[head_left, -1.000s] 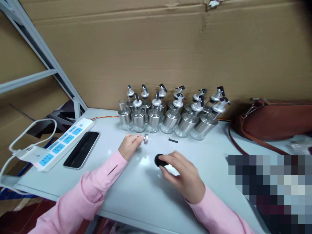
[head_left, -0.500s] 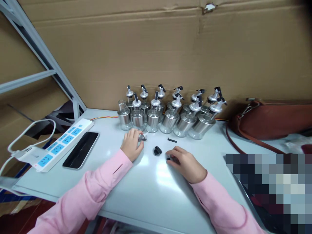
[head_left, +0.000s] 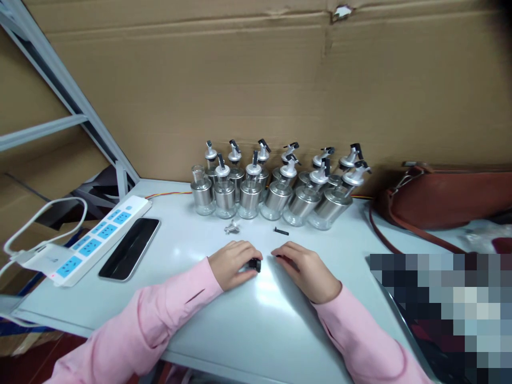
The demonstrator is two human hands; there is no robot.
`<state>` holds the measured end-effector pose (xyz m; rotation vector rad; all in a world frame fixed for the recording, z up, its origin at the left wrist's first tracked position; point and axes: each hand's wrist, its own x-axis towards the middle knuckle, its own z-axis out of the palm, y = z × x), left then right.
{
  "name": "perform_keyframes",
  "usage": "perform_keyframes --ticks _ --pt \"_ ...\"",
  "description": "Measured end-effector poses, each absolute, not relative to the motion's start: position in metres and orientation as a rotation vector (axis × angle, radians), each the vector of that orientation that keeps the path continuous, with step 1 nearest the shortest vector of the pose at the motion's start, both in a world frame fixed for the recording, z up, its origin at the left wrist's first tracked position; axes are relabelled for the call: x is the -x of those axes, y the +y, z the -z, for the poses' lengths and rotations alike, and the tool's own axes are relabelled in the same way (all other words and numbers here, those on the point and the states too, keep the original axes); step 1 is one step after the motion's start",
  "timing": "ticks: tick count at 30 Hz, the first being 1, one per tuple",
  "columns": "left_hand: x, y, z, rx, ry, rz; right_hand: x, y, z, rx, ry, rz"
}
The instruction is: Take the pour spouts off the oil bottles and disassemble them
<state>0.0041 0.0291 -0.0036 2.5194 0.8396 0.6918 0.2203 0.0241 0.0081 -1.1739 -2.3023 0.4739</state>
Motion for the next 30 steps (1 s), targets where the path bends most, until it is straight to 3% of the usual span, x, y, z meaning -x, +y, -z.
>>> perform_keyframes --ticks 11,14,19,22,30 --pt "0.006 0.029 -0.010 -2.606 1.057 -0.469 -0.222 0.025 -0.009 1.300 -2.398 -0.482" --pt "0.007 0.032 -0.014 -2.553 1.093 -0.705 -0.222 0.025 -0.009 1.277 -2.365 -0.438" --pt "0.018 0.046 -0.022 -2.199 1.351 -1.415 -0.220 0.023 -0.015 1.185 -2.196 -0.268" --pt "0.023 0.061 -0.025 -2.073 1.465 -1.556 -0.219 0.021 -0.020 1.170 -2.048 -0.202" --pt "0.022 0.104 -0.029 -2.583 1.646 -1.133 -0.216 0.019 -0.022 1.036 -2.000 -0.189"
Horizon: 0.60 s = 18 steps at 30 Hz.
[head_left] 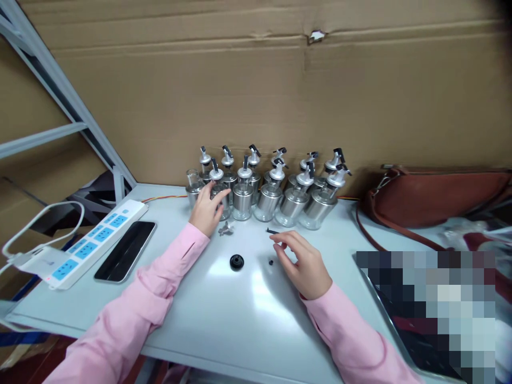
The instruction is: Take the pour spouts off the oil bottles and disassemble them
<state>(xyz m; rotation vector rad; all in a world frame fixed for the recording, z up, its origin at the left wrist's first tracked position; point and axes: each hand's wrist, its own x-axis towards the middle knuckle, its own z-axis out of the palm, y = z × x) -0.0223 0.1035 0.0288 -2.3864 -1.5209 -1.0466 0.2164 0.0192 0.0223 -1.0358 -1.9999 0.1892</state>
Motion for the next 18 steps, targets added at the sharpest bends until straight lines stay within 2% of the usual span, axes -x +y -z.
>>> perform_keyframes --ticks 6,15,18 --pt "0.020 0.098 -0.022 2.332 -1.502 1.105 -0.214 0.017 -0.022 0.970 -2.018 -0.165" --pt "0.011 0.065 -0.030 2.221 -1.038 1.317 -0.213 0.006 -0.038 0.853 -1.840 -0.150" --pt "0.007 0.047 -0.036 2.438 -0.978 1.134 -0.211 -0.001 -0.043 0.788 -1.838 -0.174"
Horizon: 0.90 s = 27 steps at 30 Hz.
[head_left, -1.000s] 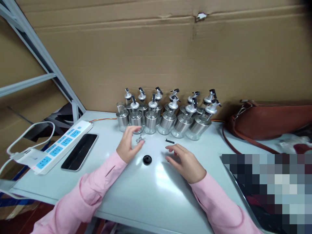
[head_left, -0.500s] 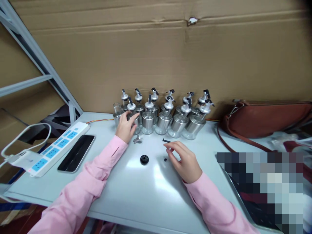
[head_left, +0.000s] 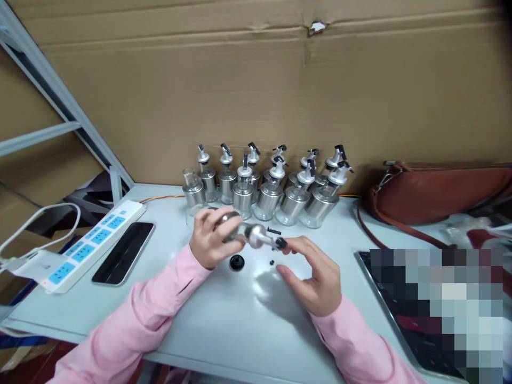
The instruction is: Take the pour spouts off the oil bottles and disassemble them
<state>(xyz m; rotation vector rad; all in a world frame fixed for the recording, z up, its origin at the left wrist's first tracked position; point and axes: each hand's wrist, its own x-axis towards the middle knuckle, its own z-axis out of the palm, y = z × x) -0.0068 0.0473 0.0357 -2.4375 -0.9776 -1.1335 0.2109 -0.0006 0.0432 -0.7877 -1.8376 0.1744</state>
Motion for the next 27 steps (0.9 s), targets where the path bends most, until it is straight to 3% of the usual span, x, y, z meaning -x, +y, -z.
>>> perform_keyframes --ticks 3,9,17,27 --pt "0.004 0.031 -0.038 2.655 -0.867 0.924 -0.207 -0.007 -0.045 0.707 -1.864 -0.174" --pt "-0.003 0.021 -0.033 2.417 -0.606 1.011 -0.199 -0.015 -0.039 0.805 -1.811 -0.289" --pt "-0.016 0.015 -0.033 2.401 -0.705 1.113 -0.196 -0.016 -0.028 0.797 -1.820 -0.530" --pt "-0.011 0.010 -0.044 2.565 -0.764 1.011 -0.191 -0.020 -0.032 0.791 -1.955 -0.438"
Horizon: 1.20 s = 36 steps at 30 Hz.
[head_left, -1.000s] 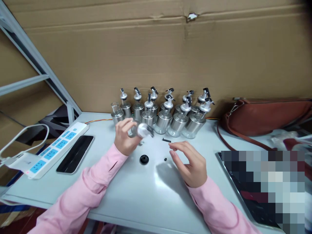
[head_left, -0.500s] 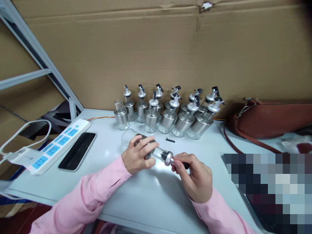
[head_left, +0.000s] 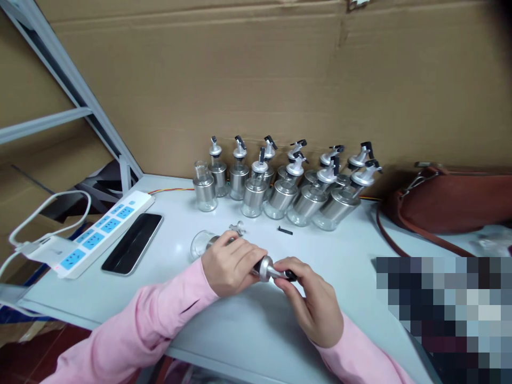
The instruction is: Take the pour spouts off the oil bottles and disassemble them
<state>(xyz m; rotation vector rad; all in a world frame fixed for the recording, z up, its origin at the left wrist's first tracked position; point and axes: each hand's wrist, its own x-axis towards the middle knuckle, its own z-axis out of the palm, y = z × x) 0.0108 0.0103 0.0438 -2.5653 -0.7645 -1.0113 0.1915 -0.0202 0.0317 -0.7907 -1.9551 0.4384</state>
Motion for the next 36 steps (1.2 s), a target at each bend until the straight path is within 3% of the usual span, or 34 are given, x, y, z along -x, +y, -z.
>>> perform_keyframes --ticks 19,24,27,30,33,36 --pt "0.002 0.012 -0.065 3.029 -0.860 1.037 -0.200 -0.011 -0.040 0.393 -2.121 -0.025" --pt "-0.001 0.012 -0.076 3.072 -0.887 1.065 -0.199 -0.011 -0.036 0.392 -1.975 -0.154" --pt "0.009 0.017 -0.083 3.061 -0.992 1.224 -0.199 -0.010 -0.030 0.560 -1.646 -0.272" --pt "0.020 0.028 -0.092 2.921 -1.340 1.610 -0.201 -0.005 -0.025 0.777 -1.354 -0.221" --pt "0.021 0.046 -0.096 2.714 -1.460 1.870 -0.202 -0.001 -0.021 0.825 -1.413 -0.244" --pt "0.015 0.070 -0.092 2.698 -1.447 1.848 -0.201 0.000 -0.019 0.786 -1.528 -0.259"
